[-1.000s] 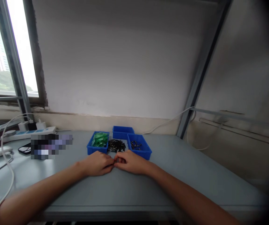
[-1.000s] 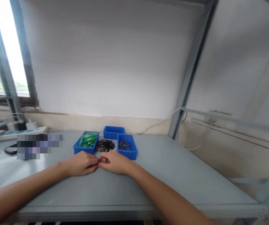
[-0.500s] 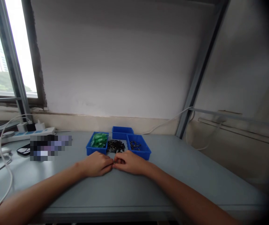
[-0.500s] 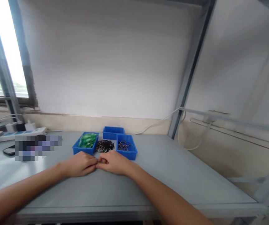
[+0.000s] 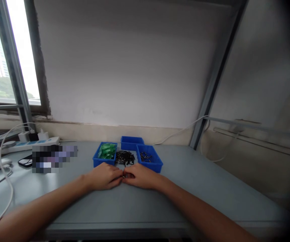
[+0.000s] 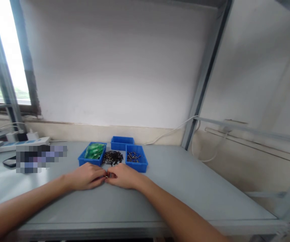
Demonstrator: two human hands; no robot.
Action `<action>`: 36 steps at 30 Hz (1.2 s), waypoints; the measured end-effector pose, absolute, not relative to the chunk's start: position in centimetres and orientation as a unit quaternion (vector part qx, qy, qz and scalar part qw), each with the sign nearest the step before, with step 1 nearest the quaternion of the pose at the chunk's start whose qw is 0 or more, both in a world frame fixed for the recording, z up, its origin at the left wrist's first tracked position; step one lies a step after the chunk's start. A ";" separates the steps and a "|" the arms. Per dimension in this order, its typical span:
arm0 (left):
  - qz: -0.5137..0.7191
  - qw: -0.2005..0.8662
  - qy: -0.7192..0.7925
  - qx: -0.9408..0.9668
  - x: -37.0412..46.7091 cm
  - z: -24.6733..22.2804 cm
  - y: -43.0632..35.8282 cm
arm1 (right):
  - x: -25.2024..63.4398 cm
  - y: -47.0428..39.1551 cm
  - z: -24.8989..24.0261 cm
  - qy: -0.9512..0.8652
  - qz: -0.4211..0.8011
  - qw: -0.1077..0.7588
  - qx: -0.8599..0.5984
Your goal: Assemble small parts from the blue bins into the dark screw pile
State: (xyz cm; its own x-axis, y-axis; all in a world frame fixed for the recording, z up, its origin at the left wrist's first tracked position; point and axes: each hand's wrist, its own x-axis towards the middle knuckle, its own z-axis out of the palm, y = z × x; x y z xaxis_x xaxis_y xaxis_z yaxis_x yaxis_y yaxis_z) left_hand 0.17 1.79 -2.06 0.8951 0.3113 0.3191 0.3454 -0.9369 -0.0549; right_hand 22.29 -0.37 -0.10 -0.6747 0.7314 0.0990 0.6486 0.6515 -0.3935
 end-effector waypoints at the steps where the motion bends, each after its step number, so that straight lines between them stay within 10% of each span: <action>1: -0.156 0.056 -0.170 -0.972 0.2 -2.1 1.8 | 22.3 -0.3 -0.2 -0.902 0.162 0.125 -0.381; 36: -0.107 0.043 -0.233 -0.965 0.3 -1.8 1.6 | 22.4 -0.3 -0.1 -0.884 0.194 0.171 -0.389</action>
State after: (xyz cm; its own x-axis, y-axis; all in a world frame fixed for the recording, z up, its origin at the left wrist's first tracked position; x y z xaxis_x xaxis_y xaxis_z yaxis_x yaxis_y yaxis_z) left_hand 0.25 1.60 -1.78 0.8681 0.4411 0.2278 0.4597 -0.8874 -0.0336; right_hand 22.40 -0.27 -0.09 -0.6378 0.7551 0.1517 0.6218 0.6210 -0.4772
